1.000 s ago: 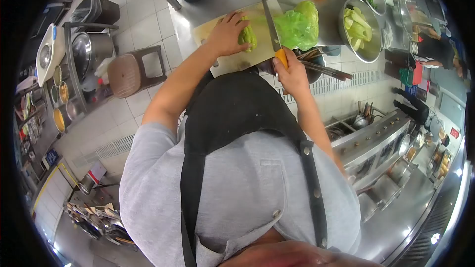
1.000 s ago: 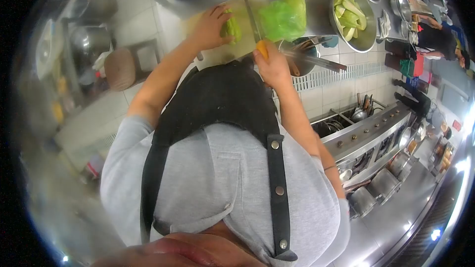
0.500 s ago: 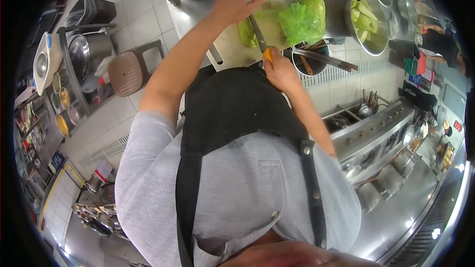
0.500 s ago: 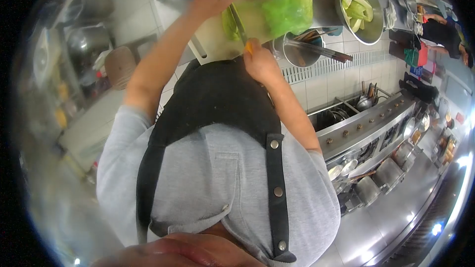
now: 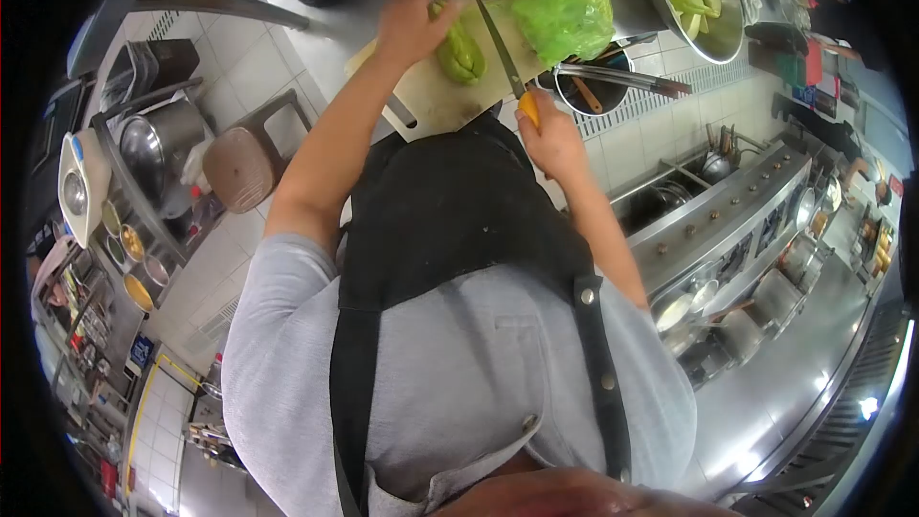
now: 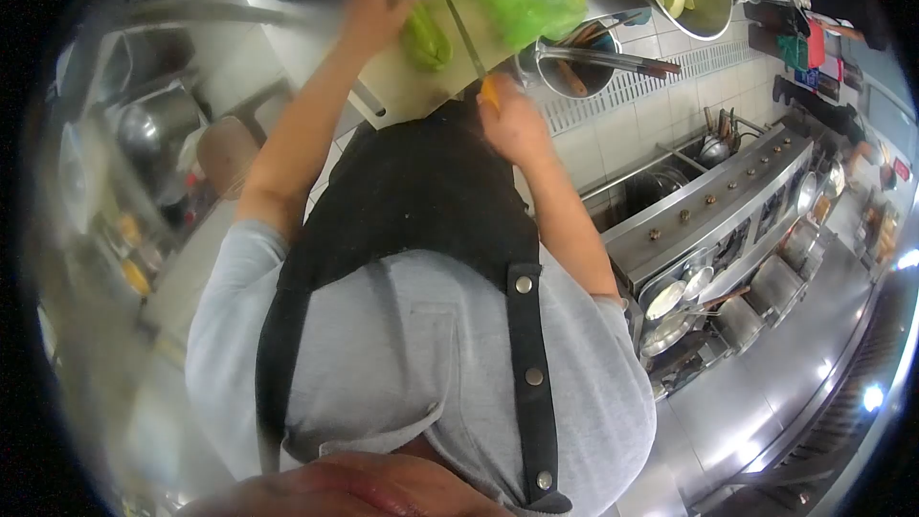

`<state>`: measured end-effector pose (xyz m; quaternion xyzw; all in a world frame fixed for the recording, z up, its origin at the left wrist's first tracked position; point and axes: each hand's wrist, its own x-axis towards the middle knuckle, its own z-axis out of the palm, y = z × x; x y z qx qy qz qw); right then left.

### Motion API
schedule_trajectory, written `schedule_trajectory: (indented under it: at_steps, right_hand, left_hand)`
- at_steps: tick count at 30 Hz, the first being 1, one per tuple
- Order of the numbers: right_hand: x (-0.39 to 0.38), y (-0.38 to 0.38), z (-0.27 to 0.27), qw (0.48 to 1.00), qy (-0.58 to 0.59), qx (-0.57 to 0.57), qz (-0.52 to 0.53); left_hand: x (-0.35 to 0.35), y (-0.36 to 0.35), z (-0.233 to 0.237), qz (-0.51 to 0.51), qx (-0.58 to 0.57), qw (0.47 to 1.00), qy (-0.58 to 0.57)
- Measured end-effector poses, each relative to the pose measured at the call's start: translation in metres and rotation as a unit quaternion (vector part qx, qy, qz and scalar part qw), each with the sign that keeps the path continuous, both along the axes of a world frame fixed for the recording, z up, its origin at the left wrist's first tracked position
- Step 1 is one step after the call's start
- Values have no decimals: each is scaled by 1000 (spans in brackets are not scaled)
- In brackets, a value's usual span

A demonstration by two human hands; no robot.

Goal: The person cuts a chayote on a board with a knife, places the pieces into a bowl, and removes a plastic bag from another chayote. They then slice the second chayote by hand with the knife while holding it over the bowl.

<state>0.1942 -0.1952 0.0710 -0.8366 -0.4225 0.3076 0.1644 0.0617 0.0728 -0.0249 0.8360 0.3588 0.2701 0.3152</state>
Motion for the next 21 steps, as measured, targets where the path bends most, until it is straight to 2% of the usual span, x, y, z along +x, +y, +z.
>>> schedule_trajectory:
  at_steps: [1,3,5,6,10,12,13,15,16,18,19,21]
  right_hand:
    - [11,-1,-8,1000,1,-4,12]
    - [26,2,-19,1000,1,-5,25]
    - [37,8,-21,997,-67,-35,-14]
    - [40,10,-18,998,-49,1,-40]
    - [38,12,12,998,-23,48,17]
    - [24,8,15,997,-9,67,37]
    - [16,7,18,995,5,85,51]
    - [3,8,27,996,20,48,66]
    - [-1,8,32,994,41,61,85]
    - [-5,10,33,988,53,79,120]
    - [-5,12,32,988,55,76,123]
    - [-2,19,28,987,20,33,157]
  left_hand:
    - [-11,-9,-3,3,-2,1000,3]
    - [-26,-19,-5,-142,67,987,37]
    - [-42,-21,-11,-140,46,987,58]
    - [-48,-23,-11,-139,24,987,79]
    - [-61,-36,-5,-103,75,991,39]
    - [-57,-40,3,-23,-6,1000,-19]
    - [-56,-38,2,-18,-6,1000,-19]
    - [-52,-27,-6,118,-127,971,-167]
    - [-50,-19,-1,123,-127,970,-166]
    - [-50,5,14,102,-31,972,-207]
    - [-48,10,30,106,-33,972,-205]
    - [-33,12,60,67,32,989,-125]
